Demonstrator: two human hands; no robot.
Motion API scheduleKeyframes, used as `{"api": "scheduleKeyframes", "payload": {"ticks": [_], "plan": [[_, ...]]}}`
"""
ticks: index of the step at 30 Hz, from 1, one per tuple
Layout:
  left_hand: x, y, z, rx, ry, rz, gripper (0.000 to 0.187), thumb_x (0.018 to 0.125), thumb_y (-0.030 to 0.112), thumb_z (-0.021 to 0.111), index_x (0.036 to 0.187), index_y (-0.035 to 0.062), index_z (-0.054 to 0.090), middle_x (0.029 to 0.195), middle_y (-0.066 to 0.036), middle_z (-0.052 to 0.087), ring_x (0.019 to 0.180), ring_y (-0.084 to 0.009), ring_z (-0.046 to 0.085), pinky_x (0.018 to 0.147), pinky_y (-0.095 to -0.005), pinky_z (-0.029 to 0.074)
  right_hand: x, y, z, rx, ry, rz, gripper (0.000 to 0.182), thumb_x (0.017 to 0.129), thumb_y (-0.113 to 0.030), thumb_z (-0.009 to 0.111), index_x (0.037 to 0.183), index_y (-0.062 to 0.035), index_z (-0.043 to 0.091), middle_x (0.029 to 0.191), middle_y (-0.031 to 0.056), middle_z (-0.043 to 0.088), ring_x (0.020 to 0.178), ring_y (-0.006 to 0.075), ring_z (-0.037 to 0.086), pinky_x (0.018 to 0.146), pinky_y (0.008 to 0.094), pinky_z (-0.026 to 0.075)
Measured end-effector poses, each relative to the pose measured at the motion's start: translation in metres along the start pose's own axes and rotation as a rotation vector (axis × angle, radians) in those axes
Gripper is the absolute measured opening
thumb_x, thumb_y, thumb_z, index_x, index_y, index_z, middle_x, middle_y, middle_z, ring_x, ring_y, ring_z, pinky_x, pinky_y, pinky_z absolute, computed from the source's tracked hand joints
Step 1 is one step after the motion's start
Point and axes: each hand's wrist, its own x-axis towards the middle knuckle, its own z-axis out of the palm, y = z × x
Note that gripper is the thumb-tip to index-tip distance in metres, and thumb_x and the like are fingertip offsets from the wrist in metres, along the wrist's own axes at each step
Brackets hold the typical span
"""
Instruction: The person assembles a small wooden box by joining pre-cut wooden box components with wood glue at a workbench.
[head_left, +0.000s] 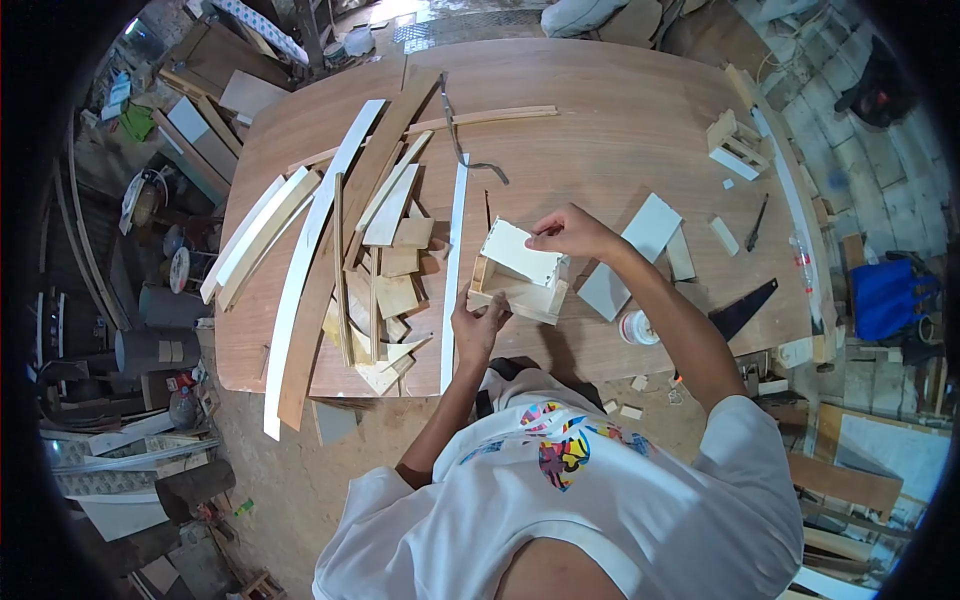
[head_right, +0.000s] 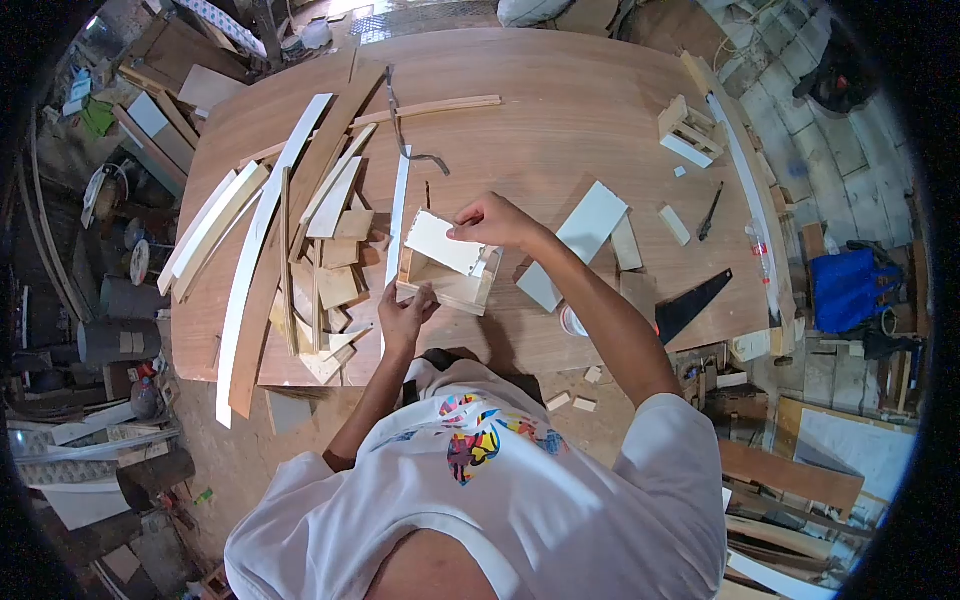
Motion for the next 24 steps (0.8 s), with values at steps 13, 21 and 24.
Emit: {"api": "scheduleKeyframes", "payload": {"ticks": [13, 21, 24], "plan": [[0.004, -0.007, -0.001, -0.045, -0.041, 0.028, 0.061, 0.084, 0.01, 0.064, 0.13, -0.0065, 0.029, 0.08, -0.021, 0.064, 0.072, -0.0217, 0.065, 0.064, -0.0282, 0.055, 0.003, 0.006, -0.01, -0.105, -0.052, -0.013, 0.027, 0.076, -0.024, 0.069, 0.075, 0.0024, 0.067, 0.056, -0.0005, 0.054, 0.054, 0.007, 0.044, 0.052, 0.0258, 0.036], [0.002, -0.004, -0.001, -0.032, -0.037, 0.011, 0.064, 0.083, 0.011, 0.065, 0.131, -0.008, 0.027, 0.078, -0.022, 0.064, 0.073, -0.0215, 0.065, 0.065, -0.0264, 0.054, 0.008, 0.004, -0.011, -0.187, -0.09, 0.005, 0.024, 0.074, -0.022, 0.069, 0.076, 0.0016, 0.069, 0.055, 0.0016, 0.055, 0.052, 0.0083, 0.045, 0.051, 0.0265, 0.037], [0.001, -0.003, 0.0, -0.06, -0.05, 0.003, 0.066, 0.081, 0.008, 0.067, 0.131, -0.0076, 0.027, 0.083, -0.021, 0.064, 0.076, -0.0205, 0.065, 0.066, -0.0254, 0.054, 0.006, -0.005, -0.007, -0.299, -0.122, 0.073, 0.028, 0.074, -0.023, 0.071, 0.088, 0.0012, 0.069, 0.066, 0.0058, 0.064, 0.061, 0.0093, 0.053, 0.057, 0.0255, 0.042]]}}
